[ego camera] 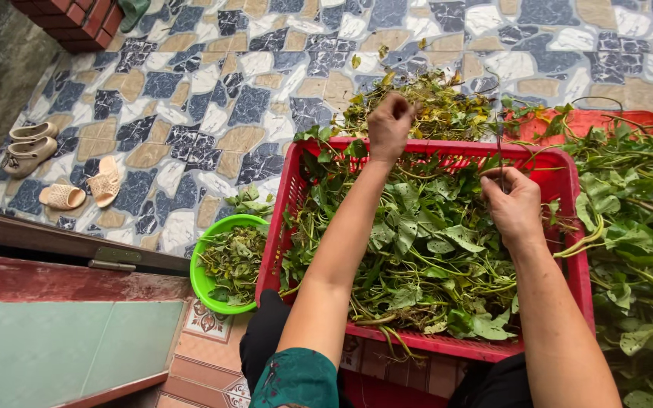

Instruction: The person sits on a low stool and uses a knife to trim stems and leaves from a large pile of green leafy vegetables in a red basket. They separate the trimmed parts and place them into a green bowl on the floor.

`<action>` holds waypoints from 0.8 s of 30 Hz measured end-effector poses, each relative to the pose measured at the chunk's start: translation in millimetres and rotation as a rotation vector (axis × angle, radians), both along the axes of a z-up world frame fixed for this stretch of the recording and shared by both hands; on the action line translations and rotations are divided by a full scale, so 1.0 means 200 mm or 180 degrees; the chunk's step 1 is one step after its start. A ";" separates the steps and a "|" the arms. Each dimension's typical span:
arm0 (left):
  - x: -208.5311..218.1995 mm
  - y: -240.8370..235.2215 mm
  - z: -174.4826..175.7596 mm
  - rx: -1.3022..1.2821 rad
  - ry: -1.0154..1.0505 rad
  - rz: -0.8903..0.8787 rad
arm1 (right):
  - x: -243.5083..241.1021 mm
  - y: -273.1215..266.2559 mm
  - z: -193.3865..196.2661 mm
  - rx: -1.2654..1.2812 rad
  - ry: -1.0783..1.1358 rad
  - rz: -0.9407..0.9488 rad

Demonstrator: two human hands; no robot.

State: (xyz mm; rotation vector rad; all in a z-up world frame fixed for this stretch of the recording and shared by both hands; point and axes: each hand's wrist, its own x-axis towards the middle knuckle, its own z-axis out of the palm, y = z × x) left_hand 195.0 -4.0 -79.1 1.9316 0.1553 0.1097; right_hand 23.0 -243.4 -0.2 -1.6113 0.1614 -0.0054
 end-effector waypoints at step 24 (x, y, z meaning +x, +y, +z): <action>-0.46 0.14 0.56 0.0889 0.0507 -0.2056 | -0.16 0.04 0.25 -0.0261 -0.0477 0.0154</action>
